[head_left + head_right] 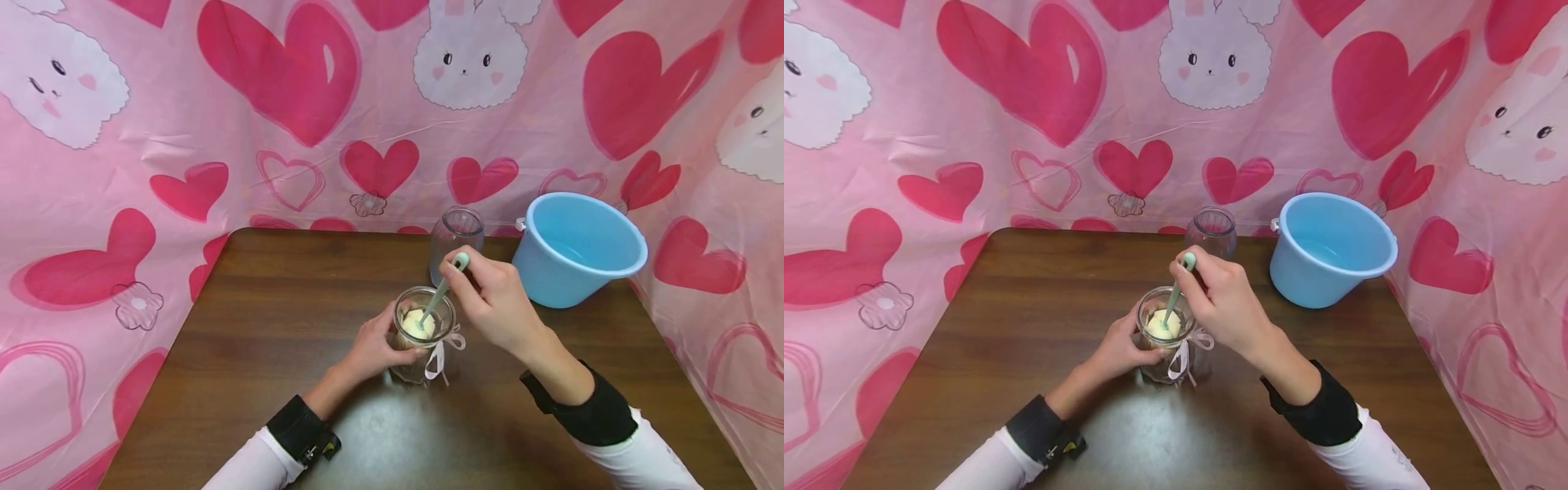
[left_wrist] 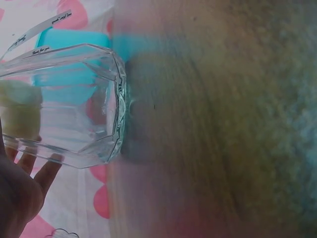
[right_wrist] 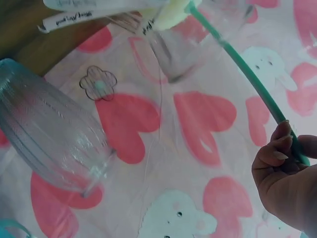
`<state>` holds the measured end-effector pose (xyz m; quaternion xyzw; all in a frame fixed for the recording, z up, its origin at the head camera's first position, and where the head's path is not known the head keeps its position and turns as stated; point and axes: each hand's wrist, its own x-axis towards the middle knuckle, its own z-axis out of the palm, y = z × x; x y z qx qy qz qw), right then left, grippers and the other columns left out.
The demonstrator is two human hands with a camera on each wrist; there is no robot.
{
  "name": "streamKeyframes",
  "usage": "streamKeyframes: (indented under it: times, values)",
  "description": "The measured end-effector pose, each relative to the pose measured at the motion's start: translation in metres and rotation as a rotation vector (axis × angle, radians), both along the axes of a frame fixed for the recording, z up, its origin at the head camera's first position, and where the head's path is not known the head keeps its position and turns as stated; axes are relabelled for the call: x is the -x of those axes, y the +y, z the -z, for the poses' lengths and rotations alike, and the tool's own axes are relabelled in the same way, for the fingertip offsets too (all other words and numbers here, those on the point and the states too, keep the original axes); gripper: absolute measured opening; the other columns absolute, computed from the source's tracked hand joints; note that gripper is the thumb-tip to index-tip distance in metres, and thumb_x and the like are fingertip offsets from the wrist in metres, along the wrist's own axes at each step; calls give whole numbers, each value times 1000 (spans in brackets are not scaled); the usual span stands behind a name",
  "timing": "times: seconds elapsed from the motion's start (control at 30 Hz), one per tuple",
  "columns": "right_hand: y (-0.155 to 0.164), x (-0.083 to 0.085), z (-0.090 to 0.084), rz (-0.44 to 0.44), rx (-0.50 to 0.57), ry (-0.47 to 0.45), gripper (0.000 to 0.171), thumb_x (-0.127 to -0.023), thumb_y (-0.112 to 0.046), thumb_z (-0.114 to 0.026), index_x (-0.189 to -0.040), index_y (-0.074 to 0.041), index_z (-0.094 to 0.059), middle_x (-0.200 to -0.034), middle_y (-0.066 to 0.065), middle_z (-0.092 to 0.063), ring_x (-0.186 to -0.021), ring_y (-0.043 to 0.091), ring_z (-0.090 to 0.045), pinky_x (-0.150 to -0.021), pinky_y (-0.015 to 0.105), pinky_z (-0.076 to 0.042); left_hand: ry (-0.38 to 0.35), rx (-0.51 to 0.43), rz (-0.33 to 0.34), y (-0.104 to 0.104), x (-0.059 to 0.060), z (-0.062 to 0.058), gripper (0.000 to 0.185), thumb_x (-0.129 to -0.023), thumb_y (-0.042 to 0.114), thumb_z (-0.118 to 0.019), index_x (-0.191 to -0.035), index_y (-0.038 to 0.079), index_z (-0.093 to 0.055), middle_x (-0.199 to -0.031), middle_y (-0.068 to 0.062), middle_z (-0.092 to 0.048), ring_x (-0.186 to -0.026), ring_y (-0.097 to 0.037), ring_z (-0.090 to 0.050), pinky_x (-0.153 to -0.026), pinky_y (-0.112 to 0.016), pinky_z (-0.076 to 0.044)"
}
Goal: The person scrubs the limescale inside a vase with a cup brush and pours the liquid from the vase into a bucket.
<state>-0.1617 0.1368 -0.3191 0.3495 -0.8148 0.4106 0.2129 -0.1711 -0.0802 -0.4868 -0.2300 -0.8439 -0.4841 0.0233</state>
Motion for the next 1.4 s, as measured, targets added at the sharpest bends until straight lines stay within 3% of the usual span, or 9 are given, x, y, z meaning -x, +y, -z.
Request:
streamKeyframes:
  times: [0.37,0.47,0.77,1.17,1.27,1.4]
  values:
    - [-19,4,33,-63,-108,-146,5,-101,-6,-66,-106,-7,-65,-82,-3,-57,-68,8,-50,-57,24,-46,-51,2,25,-2,0,-3,84,-77,37,-88,-148,15,-49,-115,-2,-72,-95,-17,-67,-81,-37,-52]
    - [-15,3,32,-51,-100,-128,7,-100,-4,-67,-105,-8,-65,-82,-3,-57,-68,8,-49,-57,24,-46,-69,-2,26,-1,-2,-2,83,-77,37,-87,-148,17,-49,-121,-3,-71,-96,-17,-66,-81,-38,-51]
    - [3,-1,-1,33,-1,4,14,-96,1,-68,-104,-10,-68,-77,-6,-56,-62,8,-46,-57,23,-40,-27,-14,-5,1,-2,-1,84,-72,35,-91,-145,17,-53,-120,-3,-73,-96,-18,-70,-87,-43,-53]
    - [-4,9,33,11,-85,-25,10,-97,-3,-70,-101,-8,-62,-80,-2,-53,-69,10,-47,-59,24,-45,-18,-33,17,4,-3,0,85,-76,36,-91,-148,13,-50,-124,-4,-71,-103,-20,-69,-89,-47,-53]
    - [-3,7,31,32,-120,-1,11,-97,-3,-70,-100,-8,-61,-80,-1,-53,-70,10,-48,-60,24,-46,-20,-22,6,4,-3,-1,86,-76,37,-90,-149,15,-49,-124,-4,-71,-105,-20,-69,-90,-48,-52]
    - [-2,2,13,54,-120,88,11,-96,-3,-70,-101,-6,-61,-81,0,-56,-72,10,-49,-61,25,-47,-31,-23,2,4,-4,-2,85,-75,38,-90,-148,21,-50,-122,-1,-72,-104,-17,-69,-92,-47,-52]
